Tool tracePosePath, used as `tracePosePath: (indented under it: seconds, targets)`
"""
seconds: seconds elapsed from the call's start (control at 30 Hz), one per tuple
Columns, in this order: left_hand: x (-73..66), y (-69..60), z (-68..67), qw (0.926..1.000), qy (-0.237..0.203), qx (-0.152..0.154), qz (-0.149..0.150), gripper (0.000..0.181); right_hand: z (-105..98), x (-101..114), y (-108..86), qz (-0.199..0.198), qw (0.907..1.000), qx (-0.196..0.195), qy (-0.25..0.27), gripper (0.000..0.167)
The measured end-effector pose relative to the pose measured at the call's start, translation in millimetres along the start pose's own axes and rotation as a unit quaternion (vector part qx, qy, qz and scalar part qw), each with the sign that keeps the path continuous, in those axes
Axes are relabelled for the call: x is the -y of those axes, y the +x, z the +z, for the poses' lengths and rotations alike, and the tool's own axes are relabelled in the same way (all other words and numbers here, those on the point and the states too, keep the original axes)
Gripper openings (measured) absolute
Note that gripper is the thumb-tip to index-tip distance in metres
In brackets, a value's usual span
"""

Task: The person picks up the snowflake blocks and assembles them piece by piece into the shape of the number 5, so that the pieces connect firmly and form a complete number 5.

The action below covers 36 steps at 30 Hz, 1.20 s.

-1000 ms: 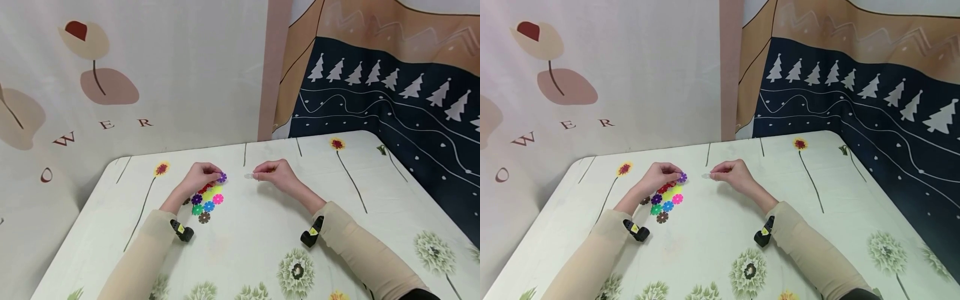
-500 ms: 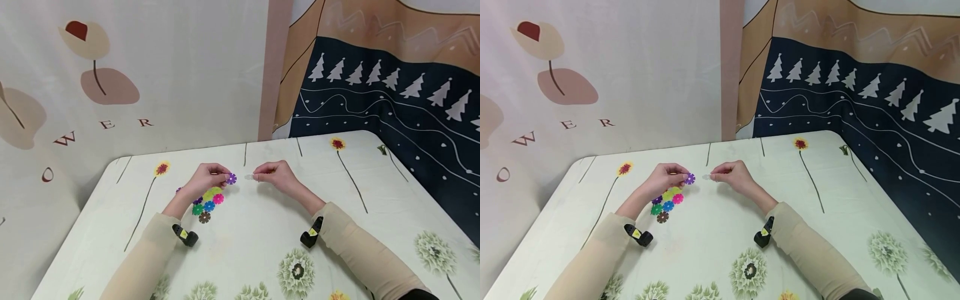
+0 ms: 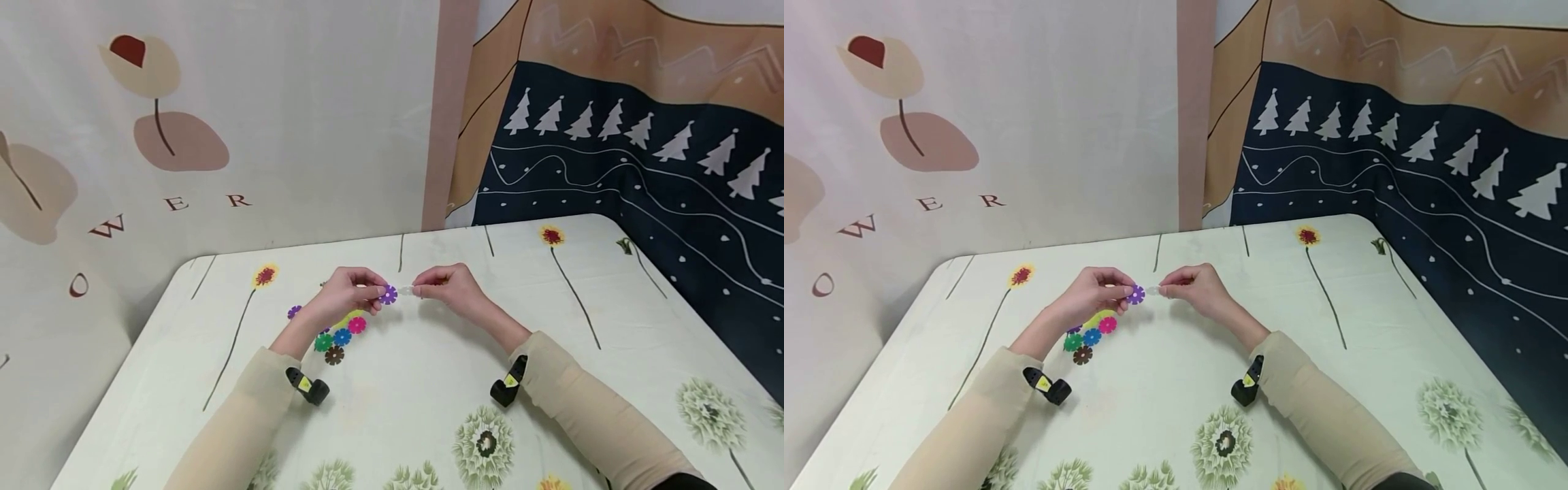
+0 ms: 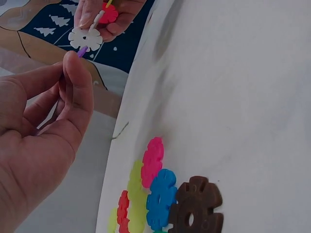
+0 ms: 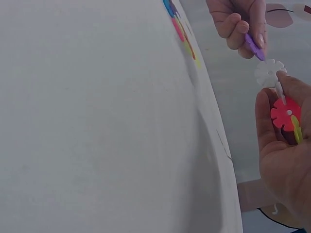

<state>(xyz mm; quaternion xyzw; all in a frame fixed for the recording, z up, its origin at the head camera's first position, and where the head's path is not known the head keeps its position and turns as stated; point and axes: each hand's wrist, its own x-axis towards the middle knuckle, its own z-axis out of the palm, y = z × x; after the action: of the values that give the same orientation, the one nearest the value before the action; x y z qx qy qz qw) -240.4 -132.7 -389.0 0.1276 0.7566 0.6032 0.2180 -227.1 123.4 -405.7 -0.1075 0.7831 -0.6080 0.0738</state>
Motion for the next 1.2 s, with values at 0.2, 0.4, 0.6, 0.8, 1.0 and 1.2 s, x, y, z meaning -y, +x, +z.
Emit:
tracePosePath:
  seconds: [0.2, 0.4, 0.6, 0.8, 1.0, 1.2]
  targets:
    - [0.5, 2.5, 2.2, 0.9997, -0.019, 0.012, -0.003, 0.022, -0.7, -0.3, -1.0, -0.007, 1.0, 0.003, -0.001, 0.017]
    - [-1.5, 3.4, 4.8, 0.9996, -0.024, 0.01, -0.01, 0.021, -1.2, 0.0, -1.8, -0.017, 0.9998, 0.007, -0.007, 0.017]
    - [-3.3, 4.8, 9.3, 0.9994, -0.027, 0.019, -0.008, 0.018, -2.0, 0.7, -3.6, -0.028, 0.9995, 0.007, -0.014, 0.015]
    - [-2.7, 6.7, 13.4, 0.9988, -0.037, 0.029, -0.015, 0.014, -3.3, -0.7, -5.3, -0.03, 0.9993, 0.008, -0.021, 0.014]
    - [-1.8, 7.3, 14.9, 0.9984, -0.04, 0.036, -0.016, 0.01, -4.3, 0.4, -7.1, -0.04, 0.999, 0.008, -0.02, 0.015]
    - [-3.4, 5.7, 14.7, 0.9982, -0.046, 0.037, -0.012, 0.01, -3.8, 3.9, -7.9, -0.052, 0.9984, 0.008, -0.018, 0.017]
